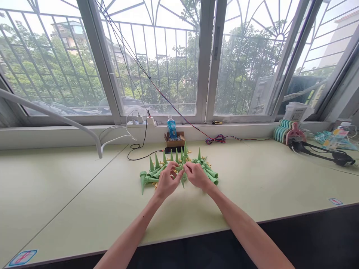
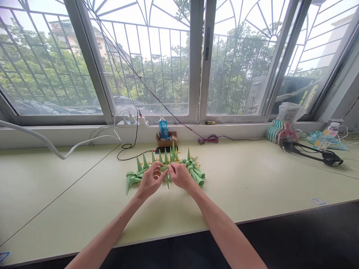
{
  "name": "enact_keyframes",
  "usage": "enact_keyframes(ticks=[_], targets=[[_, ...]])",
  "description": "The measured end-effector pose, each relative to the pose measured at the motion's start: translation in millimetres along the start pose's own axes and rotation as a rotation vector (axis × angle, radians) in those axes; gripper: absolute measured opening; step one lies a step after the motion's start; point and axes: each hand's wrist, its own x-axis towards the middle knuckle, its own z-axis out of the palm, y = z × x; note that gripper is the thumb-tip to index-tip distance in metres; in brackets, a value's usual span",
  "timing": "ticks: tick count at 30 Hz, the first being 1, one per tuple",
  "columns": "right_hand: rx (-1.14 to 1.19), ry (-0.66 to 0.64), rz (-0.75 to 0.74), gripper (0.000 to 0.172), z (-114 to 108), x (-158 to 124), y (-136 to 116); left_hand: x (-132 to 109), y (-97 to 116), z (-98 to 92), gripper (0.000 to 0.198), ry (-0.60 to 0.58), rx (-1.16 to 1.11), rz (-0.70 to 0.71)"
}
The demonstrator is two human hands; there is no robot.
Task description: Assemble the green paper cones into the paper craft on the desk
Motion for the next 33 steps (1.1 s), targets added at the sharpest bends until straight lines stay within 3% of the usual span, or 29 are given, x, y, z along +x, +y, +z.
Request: enact_keyframes(ticks=[7, 18, 33], targets=[[0.009, -0.008, -0.002, 0.032, -1.0, -0.2, -1.9, 1.4, 0.5, 0.0, 0.030, -0.010, -0.064, -0.085], [0.022, -0.012, -0.018, 0.032, -0.9, -0.7, -1.4, 1.5, -1.7, 1.3, 0.028, 0.003, -0.076, -0.084], [0.062, -0.018, -0.048, 0.032, -0.9, -1.9, -0.9, 1.4, 0.7, -0.5, 0.038, -0.024, 0.088, -0.077]])
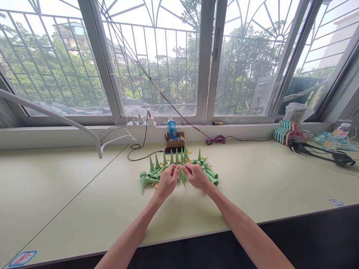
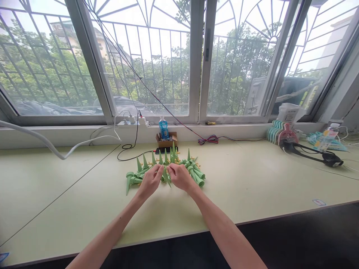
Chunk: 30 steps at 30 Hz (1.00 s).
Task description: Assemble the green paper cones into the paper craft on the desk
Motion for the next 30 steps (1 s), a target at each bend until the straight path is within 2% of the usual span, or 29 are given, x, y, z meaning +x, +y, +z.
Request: enact_keyframes(ticks=[17, 30], targets=[[0.001, -0.003, 0.014, 0.032, 1.3, 0.2, 2.3, 0.1, -6.8, 0.0, 0.032, -0.051, -0.069, -0.028], [0.020, 0.012, 0.026, 0.032, 0.2, 0.9, 1.4, 0.3, -9.7, 0.7, 0.028, -0.071, -0.136, 0.038]])
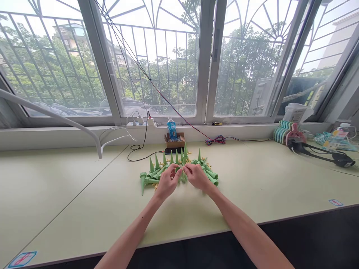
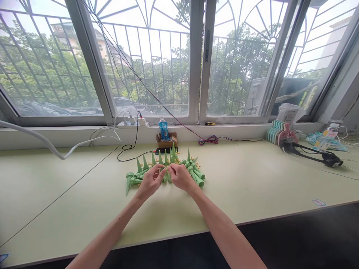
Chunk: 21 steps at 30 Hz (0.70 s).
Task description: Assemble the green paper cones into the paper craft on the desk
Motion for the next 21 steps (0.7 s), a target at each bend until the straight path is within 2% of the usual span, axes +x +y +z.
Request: enact_keyframes(ticks=[7, 21], targets=[[0.000, 0.051, 0.014, 0.034, -1.2, 1.5, 2.0, -3.2, -0.7, 1.3, 0.028, -0.075, -0.034, 0.016], [0.017, 0.052, 0.047, 0.035, -1.3, 2.4, 0.6, -4.6, 1.6, 2.5, 0.023, -0.085, 0.041, 0.049]])
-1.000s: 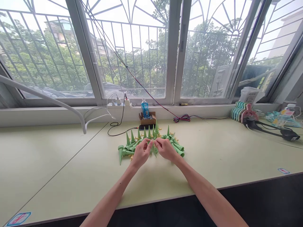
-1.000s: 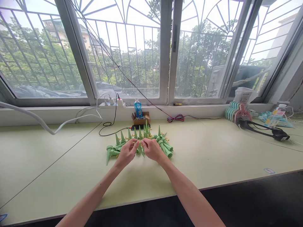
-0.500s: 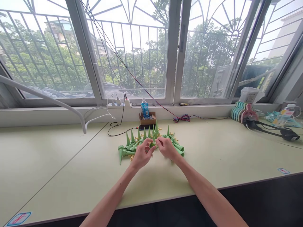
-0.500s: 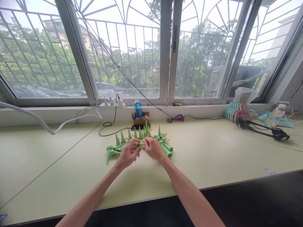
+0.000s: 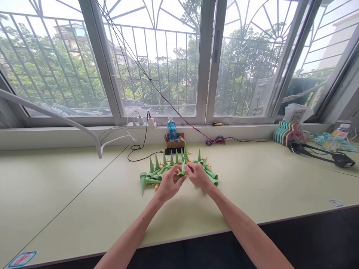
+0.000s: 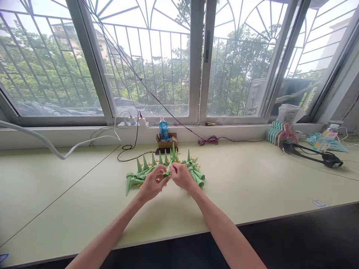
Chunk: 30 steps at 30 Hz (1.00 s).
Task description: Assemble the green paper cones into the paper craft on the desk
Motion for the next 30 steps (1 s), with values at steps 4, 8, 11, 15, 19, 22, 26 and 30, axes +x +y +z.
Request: enact_keyframes(ticks=[4, 8, 11, 15, 19, 22, 26, 30], targets=[[-0.001, -0.003, 0.012, 0.034, 1.2, 0.0, 0.3, -0.9, 0.7, 0.1, 0.022, 0.001, 0.029, 0.054], [0.006, -0.008, 0.013, 0.034, 1.9, 0.0, 0.3, -1.4, 0.5, -0.1, 0.023, 0.023, 0.046, 0.067], [0.007, -0.008, 0.016, 0.036, 1.3, 0.1, -0.5, -1.0, -0.3, 0.1, 0.023, 0.024, -0.003, 0.036], [0.017, -0.002, 0.015, 0.036, 0.3, 0.5, -1.5, 0.0, -0.3, 0.4, 0.027, 0.013, -0.103, -0.024], [0.024, 0.004, 0.011, 0.036, 0.0, 0.3, -1.7, 0.0, 1.5, -0.4, 0.029, 0.021, -0.134, -0.036], [0.033, -0.005, 0.014, 0.036, -0.4, -0.2, -2.1, 0.1, 2.0, -1.0, 0.027, 0.023, -0.120, -0.022], [0.038, -0.009, 0.017, 0.035, -1.1, -0.4, -2.7, 1.1, 0.6, -0.8, 0.027, 0.046, -0.091, -0.002], [0.041, -0.007, 0.027, 0.034, -0.9, -0.1, -2.7, 1.8, -0.1, -0.9, 0.027, 0.063, -0.066, 0.002]])
